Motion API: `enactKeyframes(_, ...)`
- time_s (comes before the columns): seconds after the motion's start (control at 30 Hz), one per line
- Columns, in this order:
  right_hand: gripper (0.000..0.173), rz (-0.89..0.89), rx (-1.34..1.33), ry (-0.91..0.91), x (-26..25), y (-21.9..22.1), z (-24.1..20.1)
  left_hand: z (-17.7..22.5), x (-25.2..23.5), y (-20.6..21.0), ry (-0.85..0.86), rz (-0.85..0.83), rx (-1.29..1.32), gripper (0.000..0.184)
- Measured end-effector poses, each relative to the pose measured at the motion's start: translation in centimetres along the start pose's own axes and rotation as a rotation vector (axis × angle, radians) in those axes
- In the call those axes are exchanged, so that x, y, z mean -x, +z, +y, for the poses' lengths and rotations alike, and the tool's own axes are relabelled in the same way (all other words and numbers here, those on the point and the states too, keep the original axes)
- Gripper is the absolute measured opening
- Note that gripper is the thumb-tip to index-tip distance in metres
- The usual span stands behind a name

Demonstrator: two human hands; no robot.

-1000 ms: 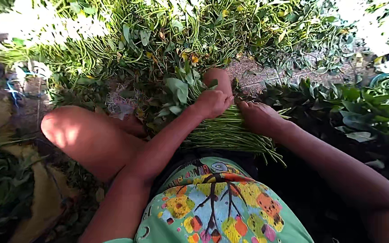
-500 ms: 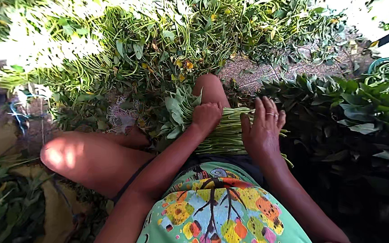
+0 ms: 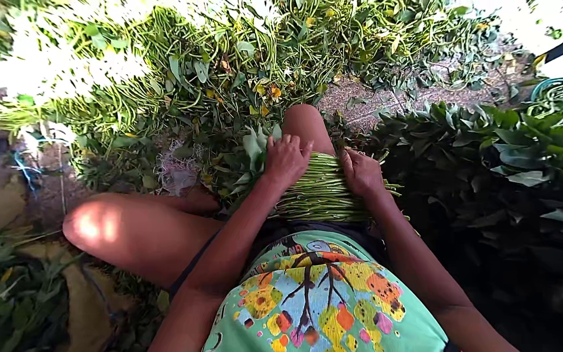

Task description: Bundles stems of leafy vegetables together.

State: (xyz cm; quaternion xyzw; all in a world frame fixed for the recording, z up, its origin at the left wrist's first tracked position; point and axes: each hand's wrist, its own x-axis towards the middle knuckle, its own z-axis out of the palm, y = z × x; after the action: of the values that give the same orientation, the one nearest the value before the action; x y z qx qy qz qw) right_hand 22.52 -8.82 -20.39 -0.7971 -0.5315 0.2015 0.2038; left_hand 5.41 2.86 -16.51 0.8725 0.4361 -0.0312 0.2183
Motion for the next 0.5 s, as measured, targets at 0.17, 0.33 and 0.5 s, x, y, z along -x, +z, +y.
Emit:
enactKeyframes(0.17,0.059,-0.016,-0.022,-0.084,1.0,0.0,-1.2,-1.0,3.3,-1.7,-0.2,-0.246,-0.047,0.067)
enactKeyframes(0.33,0.056,-0.164,0.169,-0.129,-0.5,0.0,-3.0,-5.3,0.6,1.4,-0.232,-0.402,0.156,0.064)
enactKeyframes(0.5,0.05,-0.109,0.151,-0.167,-0.3,0.1,-3.5,0.5,1.3,-2.7,0.134,-0.103,0.132,0.072)
